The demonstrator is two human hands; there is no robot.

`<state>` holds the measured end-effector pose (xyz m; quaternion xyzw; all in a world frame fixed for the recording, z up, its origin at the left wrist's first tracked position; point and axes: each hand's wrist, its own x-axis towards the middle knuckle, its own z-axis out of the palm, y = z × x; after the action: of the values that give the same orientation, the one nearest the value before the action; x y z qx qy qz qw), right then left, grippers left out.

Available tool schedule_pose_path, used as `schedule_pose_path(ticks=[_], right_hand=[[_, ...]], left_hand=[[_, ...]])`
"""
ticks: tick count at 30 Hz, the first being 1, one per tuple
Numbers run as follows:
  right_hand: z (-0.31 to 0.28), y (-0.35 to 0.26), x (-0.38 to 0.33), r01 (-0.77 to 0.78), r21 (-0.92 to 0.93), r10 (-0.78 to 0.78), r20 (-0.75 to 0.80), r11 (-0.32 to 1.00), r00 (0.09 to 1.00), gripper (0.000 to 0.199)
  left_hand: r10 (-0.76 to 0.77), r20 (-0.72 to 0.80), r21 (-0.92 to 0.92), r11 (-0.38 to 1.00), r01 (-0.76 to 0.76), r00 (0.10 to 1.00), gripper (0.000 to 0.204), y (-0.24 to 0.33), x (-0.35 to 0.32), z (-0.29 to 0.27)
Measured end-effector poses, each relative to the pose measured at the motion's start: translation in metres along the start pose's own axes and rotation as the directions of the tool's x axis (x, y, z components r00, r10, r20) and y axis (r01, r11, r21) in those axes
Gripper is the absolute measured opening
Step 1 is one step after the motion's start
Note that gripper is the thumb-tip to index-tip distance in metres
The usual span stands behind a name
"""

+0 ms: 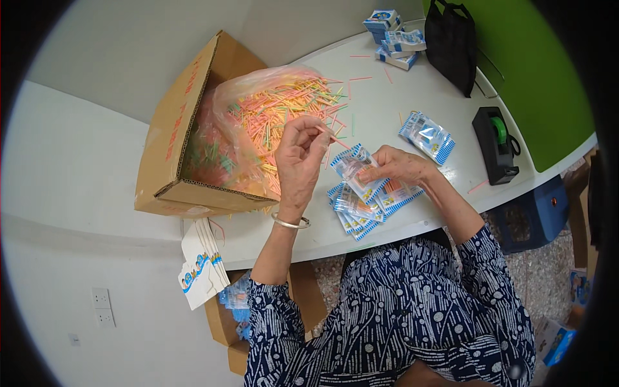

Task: Packaging small white items into individual blue pouches from a cardboard box on a workspace desk.

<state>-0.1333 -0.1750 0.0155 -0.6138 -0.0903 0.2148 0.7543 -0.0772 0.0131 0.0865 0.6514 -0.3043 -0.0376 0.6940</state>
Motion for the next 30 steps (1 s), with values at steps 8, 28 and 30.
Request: schedule_pose_path(ticks=[8,28,30], right_hand=[[0.003,-0.005,-0.007,0.002,0.012,-0.003,0.005,1.0,1.0,0.025],[-0.102,0.05,-0.049,-0.414,-0.78,-0.582,-0.626,0.47,0.519,0.031],[-0.106,0.052,-0.049,-0.383,-0.786,-0.591,-0.618,0.485,0.519,0.029]], left_hand=[[-0.119,0.139,0.138,0.985,0.099,0.983,0.014,-0.017,-0.011,0.001],[-0.07,0.341,0.734,0.643,-0.218,0.938,0.039,-0.092,-0.046,0.047],[-0.079,0.323,0.748,0.632,-0.203,0.943,0.042,-0.088,-0.046,0.049]])
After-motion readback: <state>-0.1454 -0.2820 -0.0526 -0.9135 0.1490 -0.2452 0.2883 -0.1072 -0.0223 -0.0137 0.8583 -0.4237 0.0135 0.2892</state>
